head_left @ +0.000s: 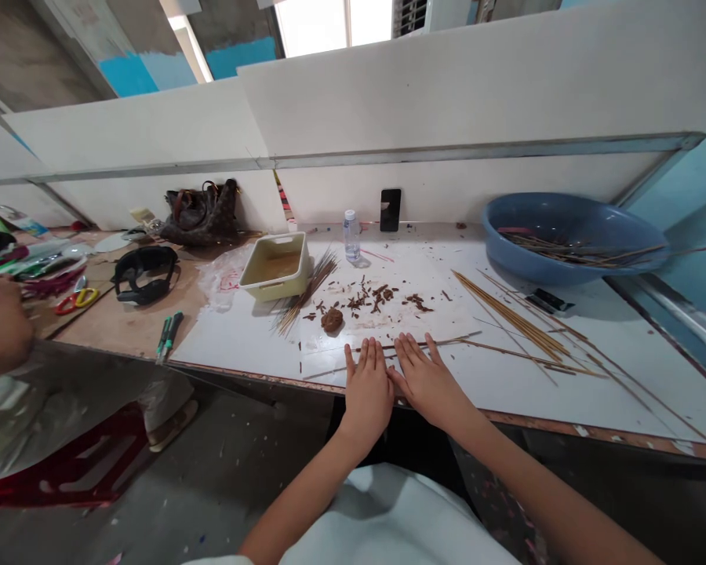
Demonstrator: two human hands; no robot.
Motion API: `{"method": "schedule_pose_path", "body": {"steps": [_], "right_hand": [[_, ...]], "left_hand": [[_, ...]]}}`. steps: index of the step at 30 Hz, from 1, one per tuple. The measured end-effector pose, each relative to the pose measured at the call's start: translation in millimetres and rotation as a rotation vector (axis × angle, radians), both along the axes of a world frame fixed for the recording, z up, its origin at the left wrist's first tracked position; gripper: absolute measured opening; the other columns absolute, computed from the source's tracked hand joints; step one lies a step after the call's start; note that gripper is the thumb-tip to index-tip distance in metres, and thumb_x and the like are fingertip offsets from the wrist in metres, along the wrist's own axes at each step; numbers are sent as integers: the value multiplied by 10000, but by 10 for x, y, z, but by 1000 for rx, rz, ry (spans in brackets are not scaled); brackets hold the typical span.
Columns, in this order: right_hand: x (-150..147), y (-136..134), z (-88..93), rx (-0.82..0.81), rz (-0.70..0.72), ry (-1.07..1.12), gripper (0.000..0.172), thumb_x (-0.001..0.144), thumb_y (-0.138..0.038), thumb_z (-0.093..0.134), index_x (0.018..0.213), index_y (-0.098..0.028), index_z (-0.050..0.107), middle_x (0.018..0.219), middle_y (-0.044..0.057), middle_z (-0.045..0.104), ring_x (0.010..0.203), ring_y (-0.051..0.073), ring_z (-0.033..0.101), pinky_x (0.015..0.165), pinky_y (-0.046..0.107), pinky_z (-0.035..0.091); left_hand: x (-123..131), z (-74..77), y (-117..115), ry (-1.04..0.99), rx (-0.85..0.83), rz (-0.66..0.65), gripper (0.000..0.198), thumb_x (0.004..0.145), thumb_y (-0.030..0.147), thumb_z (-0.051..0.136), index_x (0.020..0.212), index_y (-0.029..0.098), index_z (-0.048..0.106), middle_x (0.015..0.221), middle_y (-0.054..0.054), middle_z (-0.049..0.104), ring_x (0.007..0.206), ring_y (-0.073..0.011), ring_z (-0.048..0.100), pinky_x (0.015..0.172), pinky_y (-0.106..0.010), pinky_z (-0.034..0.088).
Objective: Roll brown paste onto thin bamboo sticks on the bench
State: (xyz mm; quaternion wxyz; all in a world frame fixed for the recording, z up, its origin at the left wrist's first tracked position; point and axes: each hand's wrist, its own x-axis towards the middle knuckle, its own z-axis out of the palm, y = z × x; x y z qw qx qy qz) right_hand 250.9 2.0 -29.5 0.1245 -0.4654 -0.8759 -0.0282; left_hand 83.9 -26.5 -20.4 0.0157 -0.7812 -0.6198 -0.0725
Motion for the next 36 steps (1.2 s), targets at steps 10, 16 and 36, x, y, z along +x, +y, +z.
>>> {"method": "schedule_pose_path", "body": {"steps": [10,16,36], "right_hand": [[-41,198,-51,-28,-27,-12,776,1195,-503,235,1672,74,440,1733,304,425,1664,380,399,1392,597,254],[26,60,-78,-31,2,-6,769,1198,-515,256,1685,53,433,1732,285,447,1668,348,398,1411,550,227],[-60,361,-8,-123,-76,-6,828,1188,-554,240,1705,80,364,1779,296,331,1705,365,310,1411,586,207]], "left_hand": [[32,35,148,18,-17,55,677,1114,290,401,1756,80,354,1809,-180,363,1725,-309,287,1427,-650,119],[5,-13,-6,11,0,46,661,1117,267,387,1761,120,363,1787,-163,417,1708,-307,331,1425,-661,112],[34,112,338,-34,-63,99,675,1113,279,376,1753,68,346,1803,-193,369,1715,-321,313,1411,-706,92]]}}
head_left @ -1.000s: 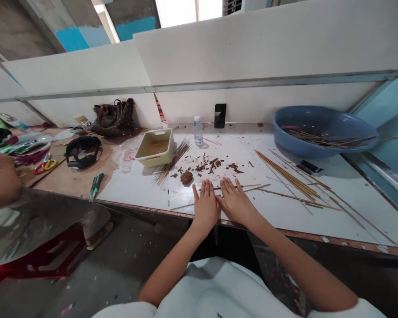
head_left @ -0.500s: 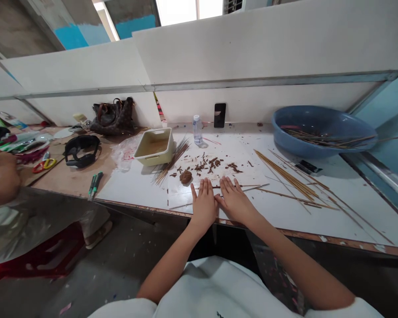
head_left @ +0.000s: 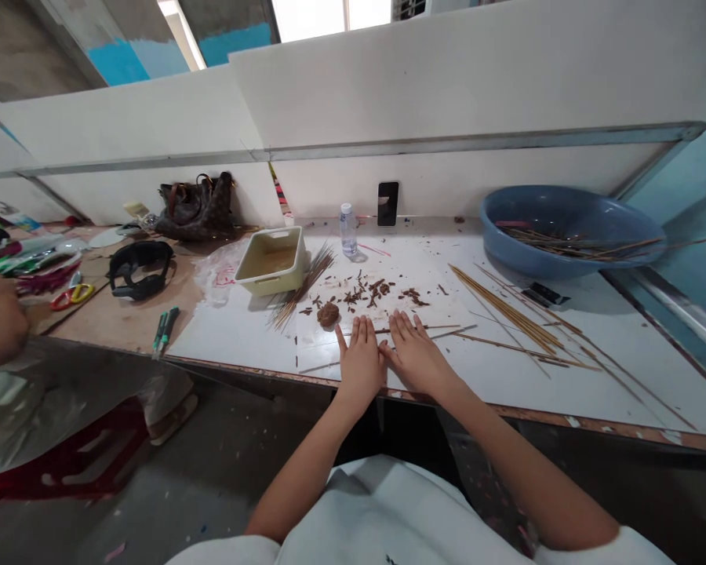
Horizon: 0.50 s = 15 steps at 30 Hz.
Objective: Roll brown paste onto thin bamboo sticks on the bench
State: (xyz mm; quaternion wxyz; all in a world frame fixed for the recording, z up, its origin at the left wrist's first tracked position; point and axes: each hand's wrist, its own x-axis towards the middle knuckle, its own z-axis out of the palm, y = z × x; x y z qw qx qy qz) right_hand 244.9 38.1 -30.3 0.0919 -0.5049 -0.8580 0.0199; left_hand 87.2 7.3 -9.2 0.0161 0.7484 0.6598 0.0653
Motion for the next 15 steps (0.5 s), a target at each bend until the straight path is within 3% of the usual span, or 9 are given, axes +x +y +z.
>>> {"method": "schedule_pose_path", "body": {"steps": [7,13,15], "right_hand": [[100,-316,-44,20,47,6,889,1181,-624,212,1709,75,361,1781,285,335,1696,364,330,1400,527,276],[41,7,16,-30,7,4,858,1183,-592,238,1704,77,370,1790,281,313,1707,349,307,1409,549,248],[52,-5,-7,-23,18,9,849,1184,-589,230,1706,65,377,1790,273,322,1704,345,317,1405,550,259]], "left_hand": [[-73,-74,-301,19,43,-57,652,1147,347,373,1751,104,370,1805,-153,388,1717,-302,309,1424,-667,125],[-14,21,-18,-12,-9,18,649,1128,284,372,1747,90,372,1815,-176,335,1719,-314,302,1406,-712,98],[-10,16,-36,-9,1,20,650,1134,300,370,1747,83,370,1808,-181,349,1717,-315,308,1409,-705,104]]}}
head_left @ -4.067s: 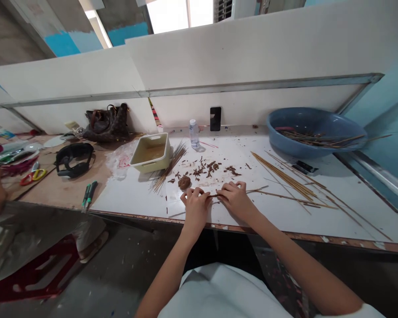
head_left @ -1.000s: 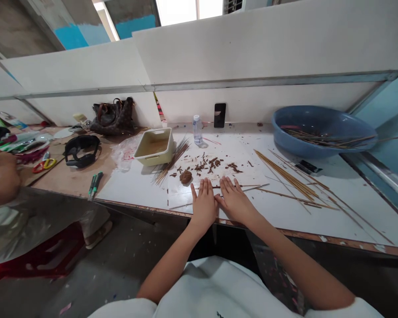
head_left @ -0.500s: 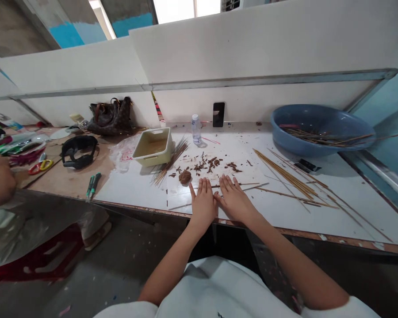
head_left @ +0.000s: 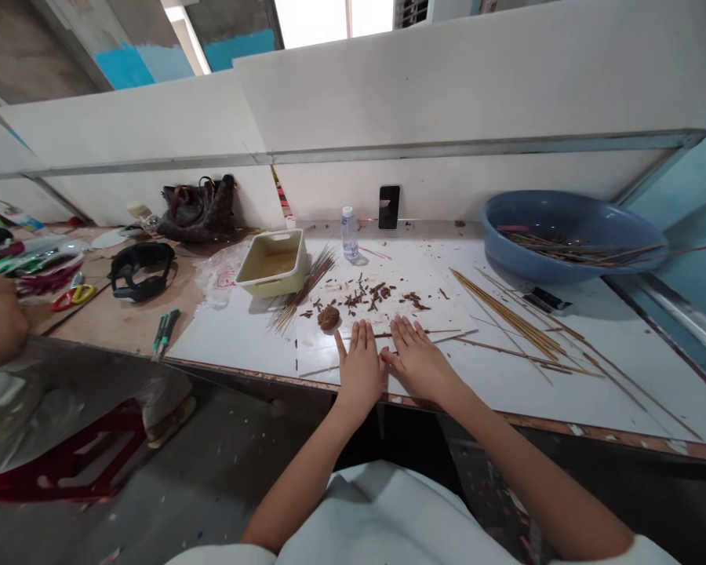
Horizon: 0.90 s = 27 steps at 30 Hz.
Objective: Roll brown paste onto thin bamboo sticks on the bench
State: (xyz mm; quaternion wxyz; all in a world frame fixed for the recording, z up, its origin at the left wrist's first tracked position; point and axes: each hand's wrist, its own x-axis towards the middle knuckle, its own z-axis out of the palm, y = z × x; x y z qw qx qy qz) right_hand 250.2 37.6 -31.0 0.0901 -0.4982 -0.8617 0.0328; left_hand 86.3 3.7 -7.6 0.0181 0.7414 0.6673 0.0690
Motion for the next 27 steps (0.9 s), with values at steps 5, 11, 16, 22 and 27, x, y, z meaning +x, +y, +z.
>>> {"method": "schedule_pose_path", "body": {"steps": [5,11,16,22,27], "right_hand": [[84,-247,-123,64,43,26,839,1186,-589,230,1720,44,367,1784,264,349,1705,339,316,1399,534,286],[-18,5,-8,5,-26,3,850,1179,-595,243,1710,55,381,1783,285,328,1704,355,314,1405,553,257],[9,-164,-36,33,-1,29,851,1184,-600,233,1705,53,395,1769,282,371,1697,343,336,1404,535,267],[62,-259,-28,19,13,25,839,1188,-591,223,1704,46,400,1758,278,385,1685,343,362,1398,552,283],[15,-40,33,-20,-7,35,842,1185,-597,261,1704,54,392,1782,275,335,1700,358,321,1397,564,281]], "left_hand": [[-50,-119,-237,24,71,-40,648,1161,370,350,1748,98,379,1801,-159,379,1717,-307,309,1419,-684,118],[13,-49,33,6,21,14,678,1118,293,407,1753,63,345,1814,-203,328,1724,-326,286,1412,-694,107],[-20,-62,-102,8,23,-7,644,1164,363,341,1742,80,383,1802,-179,366,1717,-309,311,1417,-684,114],[-54,-134,-245,27,69,-28,668,1141,354,396,1765,119,353,1791,-186,389,1708,-330,328,1410,-697,104],[-20,-47,-50,7,24,-5,667,1127,319,397,1759,109,361,1800,-195,358,1711,-322,324,1408,-698,83]]}}
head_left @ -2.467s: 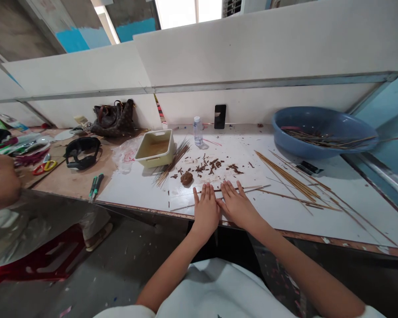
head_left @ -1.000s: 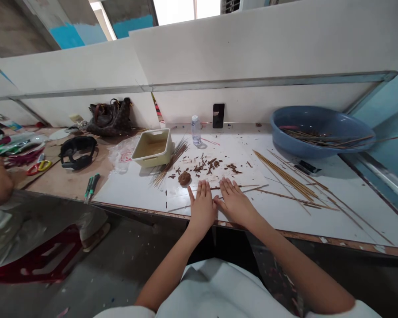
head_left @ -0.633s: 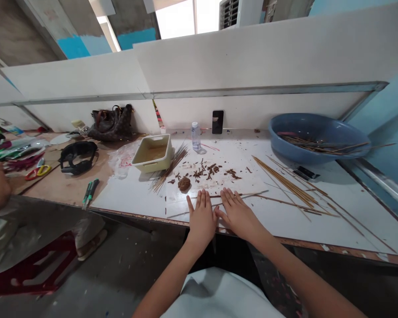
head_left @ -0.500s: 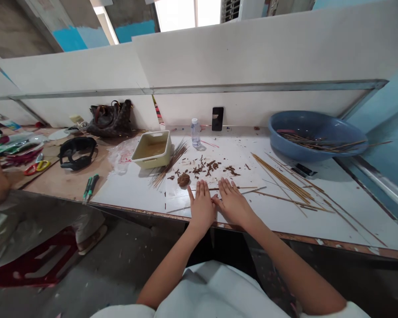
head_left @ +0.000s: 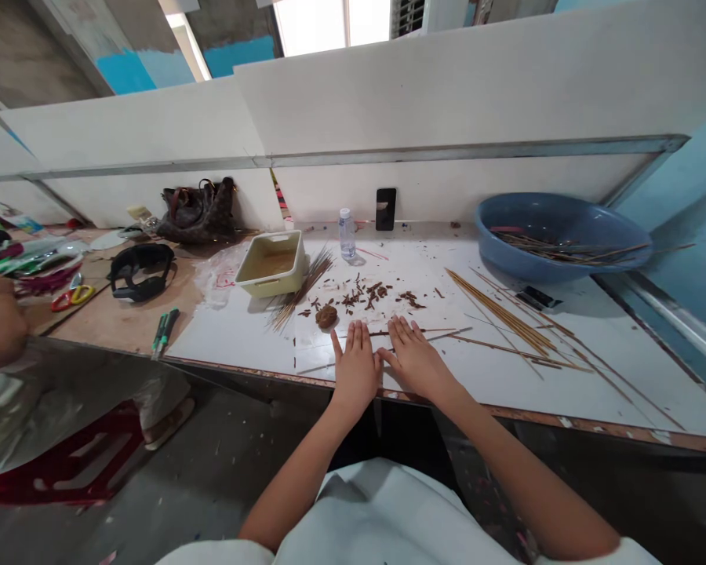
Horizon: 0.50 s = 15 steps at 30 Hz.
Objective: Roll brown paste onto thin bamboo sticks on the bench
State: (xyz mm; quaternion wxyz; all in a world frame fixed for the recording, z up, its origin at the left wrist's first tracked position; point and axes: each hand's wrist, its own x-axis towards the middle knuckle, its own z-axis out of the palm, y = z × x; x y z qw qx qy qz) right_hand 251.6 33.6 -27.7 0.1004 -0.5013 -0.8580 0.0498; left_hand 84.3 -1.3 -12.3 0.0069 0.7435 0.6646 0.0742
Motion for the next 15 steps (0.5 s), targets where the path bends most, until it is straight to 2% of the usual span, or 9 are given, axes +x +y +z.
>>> {"method": "schedule_pose_path", "body": {"steps": [5,8,11,15], "right_hand": [[74,-212,-99,43,30,36,826,1193,-576,234,1720,46,363,1795,254,326,1708,347,303,1393,552,301],[95,-326,-95,56,29,58,800,1196,-552,217,1735,25,345,1799,246,319,1713,338,294,1389,563,309],[31,-325,-18,52,58,72,800,1194,-559,221,1748,9,323,1809,242,297,1725,323,263,1403,559,276],[-129,-213,80,-24,67,50,824,1188,-601,203,1729,-7,387,1790,231,362,1716,304,293,1414,524,247]], "left_hand": [[-38,33,-206,3,38,-33,630,1153,354,374,1737,122,418,1781,-164,420,1713,-313,319,1416,-690,89],[-40,46,-309,9,46,-32,621,1154,338,370,1738,131,415,1784,-153,419,1717,-307,308,1415,-695,102],[-16,58,-284,33,42,-61,635,1142,315,385,1750,133,390,1811,-142,366,1731,-311,267,1420,-688,101],[-1,58,-136,27,-25,-123,652,1139,325,376,1763,136,362,1821,-149,332,1737,-318,248,1419,-693,95]]}}
